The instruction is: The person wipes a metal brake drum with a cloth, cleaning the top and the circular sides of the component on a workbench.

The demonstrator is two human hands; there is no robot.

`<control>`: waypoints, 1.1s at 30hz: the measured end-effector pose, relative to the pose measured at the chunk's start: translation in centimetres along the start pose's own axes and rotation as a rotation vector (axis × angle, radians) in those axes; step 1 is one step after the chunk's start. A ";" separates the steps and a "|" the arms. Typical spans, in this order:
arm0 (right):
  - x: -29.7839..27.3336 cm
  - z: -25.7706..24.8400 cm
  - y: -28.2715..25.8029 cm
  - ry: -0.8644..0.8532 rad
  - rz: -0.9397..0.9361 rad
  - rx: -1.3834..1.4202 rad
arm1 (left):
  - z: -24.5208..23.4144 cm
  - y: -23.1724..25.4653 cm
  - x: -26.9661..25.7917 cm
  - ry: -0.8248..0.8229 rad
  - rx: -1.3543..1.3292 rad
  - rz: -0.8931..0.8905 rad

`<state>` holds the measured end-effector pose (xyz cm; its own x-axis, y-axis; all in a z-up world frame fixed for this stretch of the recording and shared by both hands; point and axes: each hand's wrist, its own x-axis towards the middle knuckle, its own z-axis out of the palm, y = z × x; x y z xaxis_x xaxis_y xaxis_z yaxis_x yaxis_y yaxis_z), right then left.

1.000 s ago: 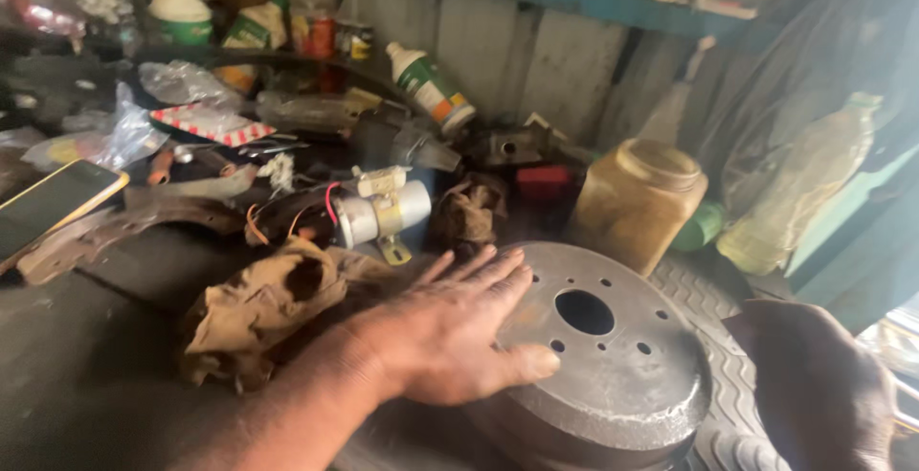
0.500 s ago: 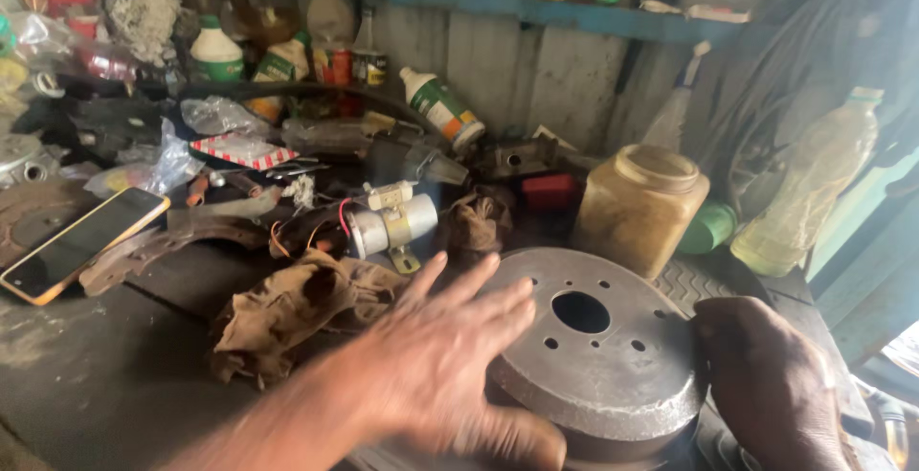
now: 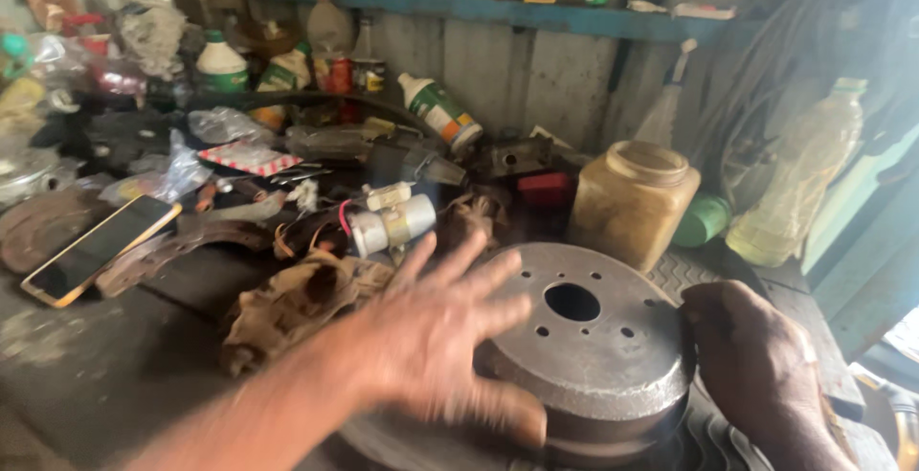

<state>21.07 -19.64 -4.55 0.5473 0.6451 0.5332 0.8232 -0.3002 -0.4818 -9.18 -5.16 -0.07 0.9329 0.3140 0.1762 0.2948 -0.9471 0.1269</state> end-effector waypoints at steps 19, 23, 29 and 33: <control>-0.5 -2.4 -2.8 0.193 -0.173 0.010 | 5.6 -3.6 5.3 0.444 -1.112 -0.289; -1.7 -2.9 -8.0 0.108 -0.413 0.137 | 7.3 -5.6 5.6 0.511 -1.301 -0.288; -1.2 0.0 -14.6 -0.199 -0.544 0.076 | 8.4 -6.5 5.8 0.515 -1.415 -0.278; 0.4 2.0 -14.8 -0.311 -0.526 -0.131 | 9.0 -7.2 5.9 0.508 -1.402 -0.276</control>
